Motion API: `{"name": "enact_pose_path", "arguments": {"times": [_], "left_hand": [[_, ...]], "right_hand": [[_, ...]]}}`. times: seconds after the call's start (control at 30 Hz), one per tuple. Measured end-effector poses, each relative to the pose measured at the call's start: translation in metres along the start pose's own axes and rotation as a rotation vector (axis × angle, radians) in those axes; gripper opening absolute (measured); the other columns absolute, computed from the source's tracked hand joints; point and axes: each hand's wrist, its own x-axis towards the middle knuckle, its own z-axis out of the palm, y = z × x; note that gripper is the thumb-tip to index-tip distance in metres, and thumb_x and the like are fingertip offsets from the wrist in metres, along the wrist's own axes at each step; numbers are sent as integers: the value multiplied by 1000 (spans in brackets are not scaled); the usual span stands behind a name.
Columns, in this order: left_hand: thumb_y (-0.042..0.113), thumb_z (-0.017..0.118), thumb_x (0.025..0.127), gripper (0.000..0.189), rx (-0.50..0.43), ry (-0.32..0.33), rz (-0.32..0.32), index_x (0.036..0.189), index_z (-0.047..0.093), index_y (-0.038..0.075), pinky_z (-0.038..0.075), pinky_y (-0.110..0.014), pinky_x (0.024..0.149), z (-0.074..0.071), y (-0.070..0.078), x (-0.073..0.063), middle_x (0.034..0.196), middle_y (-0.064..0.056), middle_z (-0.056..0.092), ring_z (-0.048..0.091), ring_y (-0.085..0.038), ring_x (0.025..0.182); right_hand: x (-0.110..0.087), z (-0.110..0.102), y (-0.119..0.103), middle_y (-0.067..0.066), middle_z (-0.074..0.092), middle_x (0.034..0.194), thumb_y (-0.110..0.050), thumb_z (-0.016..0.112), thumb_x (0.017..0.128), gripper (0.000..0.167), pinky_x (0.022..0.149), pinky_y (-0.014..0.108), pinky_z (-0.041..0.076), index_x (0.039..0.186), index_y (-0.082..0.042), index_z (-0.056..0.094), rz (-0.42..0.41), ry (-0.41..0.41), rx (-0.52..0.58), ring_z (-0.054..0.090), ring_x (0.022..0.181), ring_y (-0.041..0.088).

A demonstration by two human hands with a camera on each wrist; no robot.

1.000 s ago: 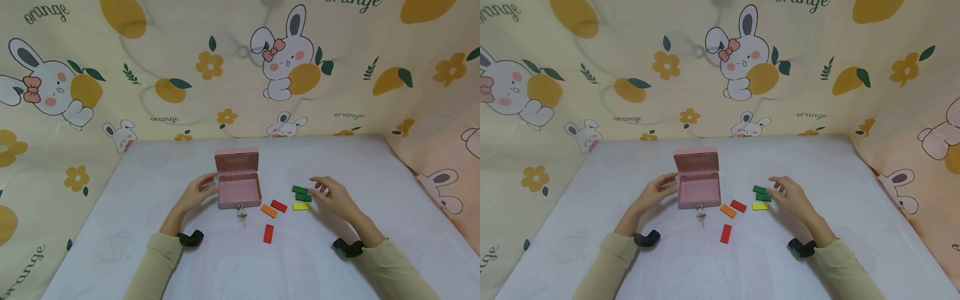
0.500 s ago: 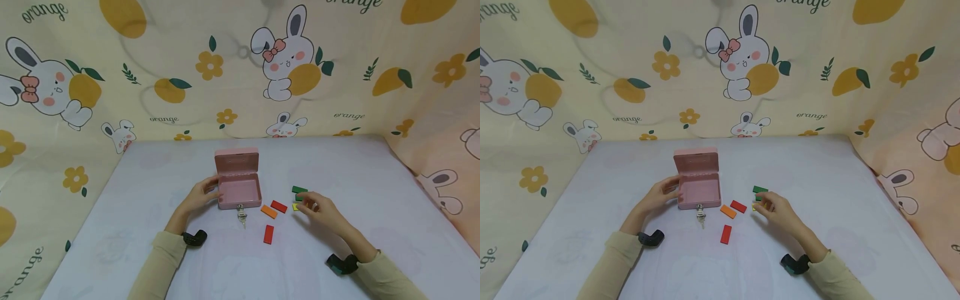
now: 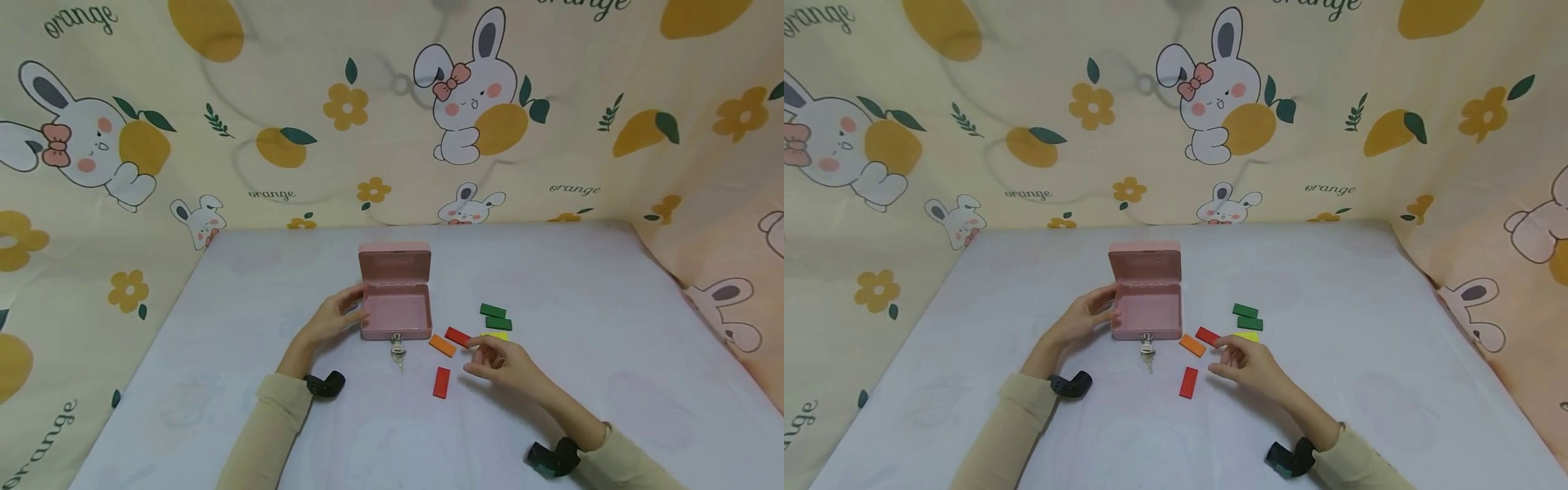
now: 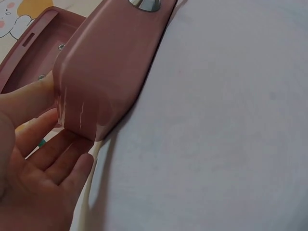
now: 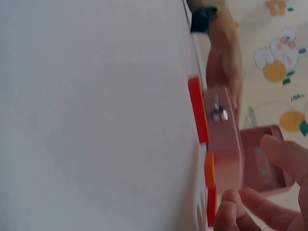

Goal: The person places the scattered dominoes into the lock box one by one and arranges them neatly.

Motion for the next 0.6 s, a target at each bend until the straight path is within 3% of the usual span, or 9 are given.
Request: {"name": "enact_pose_path", "arguments": {"times": [0.17,0.37,0.6], "left_hand": [[-1,59,91,59,-4,-4,11,144,34,-8,28,-52,120,0,0,-1,148,-30,39,35,-42,142],[-1,59,92,60,-31,-15,-2,145,33,-7,25,-51,121,0,-1,-1,149,-29,38,33,-42,143],[-1,59,92,59,-16,-12,8,145,34,-7,27,-51,121,1,-1,-1,150,-29,37,35,-42,142]], "right_hand": [[-2,10,-3,6,60,74,-15,77,80,39,55,15,43,112,3,62,27,-10,60,47,62,1],[-4,21,-7,4,59,72,-15,79,77,42,53,15,41,111,3,62,15,-25,53,44,59,-1],[-3,30,-15,4,57,72,-18,82,74,49,53,16,39,113,2,60,96,-49,27,43,59,2]]}}
